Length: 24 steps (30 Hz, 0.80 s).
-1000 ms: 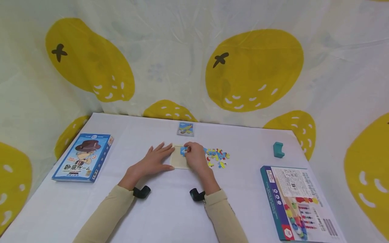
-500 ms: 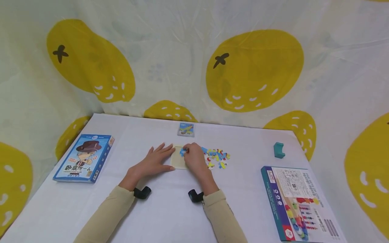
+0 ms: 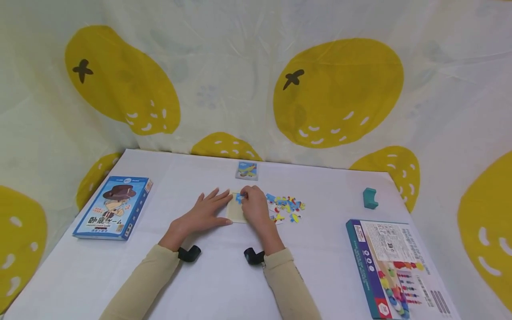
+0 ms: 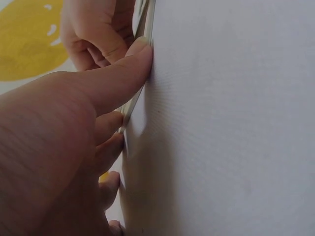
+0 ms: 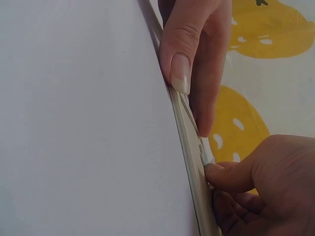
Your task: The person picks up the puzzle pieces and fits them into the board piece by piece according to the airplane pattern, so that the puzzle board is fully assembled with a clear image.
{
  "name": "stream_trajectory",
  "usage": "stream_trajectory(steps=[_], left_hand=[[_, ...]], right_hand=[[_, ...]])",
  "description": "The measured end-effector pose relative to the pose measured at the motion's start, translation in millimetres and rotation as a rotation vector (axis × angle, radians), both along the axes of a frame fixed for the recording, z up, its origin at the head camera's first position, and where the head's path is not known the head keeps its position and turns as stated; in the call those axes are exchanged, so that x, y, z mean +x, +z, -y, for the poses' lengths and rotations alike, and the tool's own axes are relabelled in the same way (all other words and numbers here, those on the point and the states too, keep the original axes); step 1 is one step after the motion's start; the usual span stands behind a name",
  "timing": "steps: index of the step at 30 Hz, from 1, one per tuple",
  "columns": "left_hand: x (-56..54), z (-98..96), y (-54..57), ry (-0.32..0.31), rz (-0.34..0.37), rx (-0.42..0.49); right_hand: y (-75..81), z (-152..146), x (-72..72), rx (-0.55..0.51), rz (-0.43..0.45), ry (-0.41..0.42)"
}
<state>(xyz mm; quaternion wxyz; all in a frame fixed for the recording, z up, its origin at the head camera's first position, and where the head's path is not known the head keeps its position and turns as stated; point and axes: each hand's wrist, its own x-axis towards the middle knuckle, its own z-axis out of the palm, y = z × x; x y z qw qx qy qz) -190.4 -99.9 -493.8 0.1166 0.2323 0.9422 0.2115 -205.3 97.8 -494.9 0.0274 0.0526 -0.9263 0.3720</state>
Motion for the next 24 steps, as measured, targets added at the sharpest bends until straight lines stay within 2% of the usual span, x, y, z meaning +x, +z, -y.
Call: stream_trajectory(steps=[17, 24], left_hand=[[1.7, 0.9, 1.1, -0.001, 0.005, 0.003], [2.5, -0.5, -0.2, -0.008, -0.014, -0.038]], right_hand=[[-6.0, 4.2, -3.9, -0.005, -0.011, 0.002], [-5.2, 5.3, -4.7, 0.031, -0.028, 0.006]])
